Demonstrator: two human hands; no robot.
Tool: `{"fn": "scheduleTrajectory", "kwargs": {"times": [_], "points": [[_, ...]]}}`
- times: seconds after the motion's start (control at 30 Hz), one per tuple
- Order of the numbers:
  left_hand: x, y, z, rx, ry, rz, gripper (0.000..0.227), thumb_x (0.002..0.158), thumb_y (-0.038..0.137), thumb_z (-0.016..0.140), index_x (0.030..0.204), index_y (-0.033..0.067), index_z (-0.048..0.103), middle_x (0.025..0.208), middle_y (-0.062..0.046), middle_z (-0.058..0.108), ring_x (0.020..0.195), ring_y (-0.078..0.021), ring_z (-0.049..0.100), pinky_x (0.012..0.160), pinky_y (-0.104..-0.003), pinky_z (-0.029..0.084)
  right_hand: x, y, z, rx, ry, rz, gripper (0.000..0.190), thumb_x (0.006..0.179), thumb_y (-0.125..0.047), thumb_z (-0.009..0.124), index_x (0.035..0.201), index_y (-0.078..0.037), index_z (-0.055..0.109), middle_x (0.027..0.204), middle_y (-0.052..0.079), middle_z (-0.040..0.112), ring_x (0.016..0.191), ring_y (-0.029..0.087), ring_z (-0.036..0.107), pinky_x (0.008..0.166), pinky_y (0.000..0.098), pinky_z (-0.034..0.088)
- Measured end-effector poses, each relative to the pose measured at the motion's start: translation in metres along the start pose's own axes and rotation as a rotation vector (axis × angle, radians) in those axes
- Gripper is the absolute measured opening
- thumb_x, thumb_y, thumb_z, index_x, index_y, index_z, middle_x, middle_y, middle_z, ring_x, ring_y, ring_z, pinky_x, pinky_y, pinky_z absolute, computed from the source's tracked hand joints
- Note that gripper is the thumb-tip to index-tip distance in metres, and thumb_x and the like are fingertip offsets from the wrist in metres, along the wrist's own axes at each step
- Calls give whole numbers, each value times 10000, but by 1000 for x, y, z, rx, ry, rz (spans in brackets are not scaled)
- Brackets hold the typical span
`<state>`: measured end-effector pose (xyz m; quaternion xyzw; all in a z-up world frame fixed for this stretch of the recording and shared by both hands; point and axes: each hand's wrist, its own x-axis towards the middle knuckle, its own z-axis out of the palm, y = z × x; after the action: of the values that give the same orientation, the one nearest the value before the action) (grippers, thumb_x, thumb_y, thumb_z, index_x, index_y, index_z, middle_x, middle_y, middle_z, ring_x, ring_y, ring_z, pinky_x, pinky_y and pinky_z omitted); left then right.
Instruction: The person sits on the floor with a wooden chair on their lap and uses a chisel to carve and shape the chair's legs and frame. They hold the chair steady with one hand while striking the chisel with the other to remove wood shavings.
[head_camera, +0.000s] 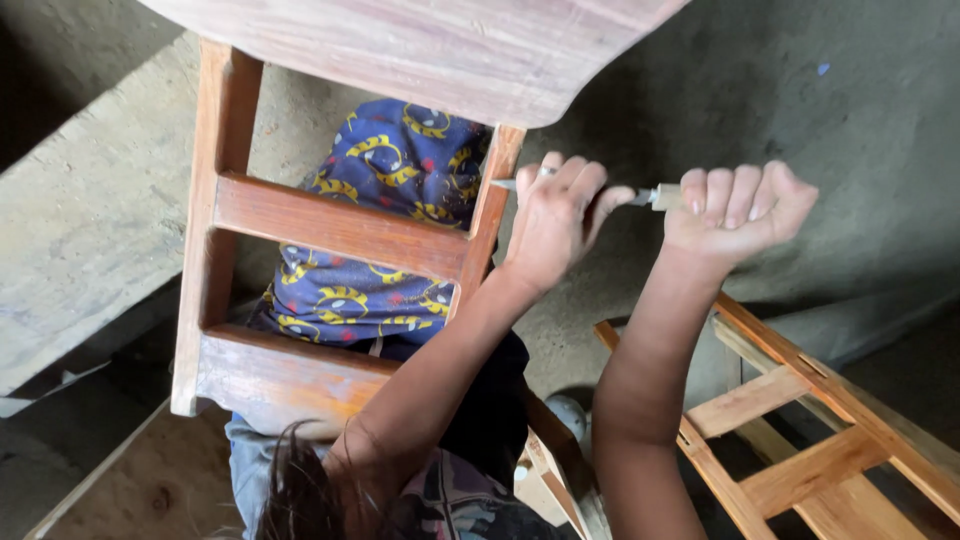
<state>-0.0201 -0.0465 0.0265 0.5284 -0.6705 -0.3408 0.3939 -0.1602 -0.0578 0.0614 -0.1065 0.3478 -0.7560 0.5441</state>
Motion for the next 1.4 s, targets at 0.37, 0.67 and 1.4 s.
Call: {"fn": "scheduleTrajectory", "kwargs": {"times": [0.37,0.67,1.4], "points": [[-2,-3,11,-20,12,3,309,835,367,410,671,107,435,611,-19,415,618,-238,400,577,-378,286,0,-9,-2,-24,86,48,334,698,-137,352,390,-113,225,319,-5,206,288,122,128,359,275,310],[2,1,7,-28,-10,17,285,841,332,416,674,102,402,627,-48,422,651,-272,417,550,-394,269,2,-5,-7,-22,44,-37,362,755,-252,387,452,-133,230,332,-4,215,278,108,162,344,277,307],[10,1,11,-33,-3,23,316,844,365,367,672,101,400,620,-46,418,650,-259,413,576,-383,277,10,-9,-11,-37,-67,-59,354,762,-316,401,488,-135,269,347,-15,223,288,100,176,352,277,292]]}}
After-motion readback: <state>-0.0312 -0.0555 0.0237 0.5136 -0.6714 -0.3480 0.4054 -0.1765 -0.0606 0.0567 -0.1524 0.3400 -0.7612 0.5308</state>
